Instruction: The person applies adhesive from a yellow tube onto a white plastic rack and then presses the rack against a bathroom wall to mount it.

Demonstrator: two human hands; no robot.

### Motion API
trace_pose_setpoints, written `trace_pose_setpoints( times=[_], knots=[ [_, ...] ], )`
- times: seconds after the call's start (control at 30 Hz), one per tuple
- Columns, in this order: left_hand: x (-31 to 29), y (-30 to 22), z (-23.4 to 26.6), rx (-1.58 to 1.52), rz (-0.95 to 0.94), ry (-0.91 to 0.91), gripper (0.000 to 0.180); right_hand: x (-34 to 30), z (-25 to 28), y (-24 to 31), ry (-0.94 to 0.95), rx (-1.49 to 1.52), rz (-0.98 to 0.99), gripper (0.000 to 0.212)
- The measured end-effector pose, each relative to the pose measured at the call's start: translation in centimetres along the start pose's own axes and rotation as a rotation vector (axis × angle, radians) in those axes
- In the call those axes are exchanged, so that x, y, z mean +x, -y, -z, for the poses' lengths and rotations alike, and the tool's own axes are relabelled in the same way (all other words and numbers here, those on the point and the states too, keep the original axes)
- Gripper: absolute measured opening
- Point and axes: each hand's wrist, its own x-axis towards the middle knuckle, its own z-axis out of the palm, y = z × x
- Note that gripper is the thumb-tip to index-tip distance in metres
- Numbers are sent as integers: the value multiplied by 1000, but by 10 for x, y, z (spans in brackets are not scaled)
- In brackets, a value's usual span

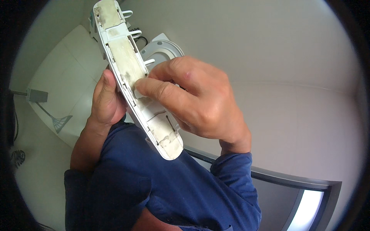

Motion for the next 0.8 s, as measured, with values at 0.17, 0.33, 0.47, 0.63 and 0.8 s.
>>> trace_pose_setpoints(
  times=[0.17,0.33,0.47,0.63,0.8],
  knots=[
    [-6,4,-8,-78,-33,-59,60,-13,4,4,-38,-4,-4,24],
    [-5,7,-10,-72,-32,-59,58,-26,6,2,-57,123,-75,25],
    [1,12,24,-92,-8,21,68,-46,5,-2,-103,329,-233,27],
    [14,11,24,-59,-106,-127,64,-58,-14,-6,-28,384,-289,26],
    [20,11,26,-72,-110,-102,65,-56,-17,-1,-41,379,-299,20]
  ],
)
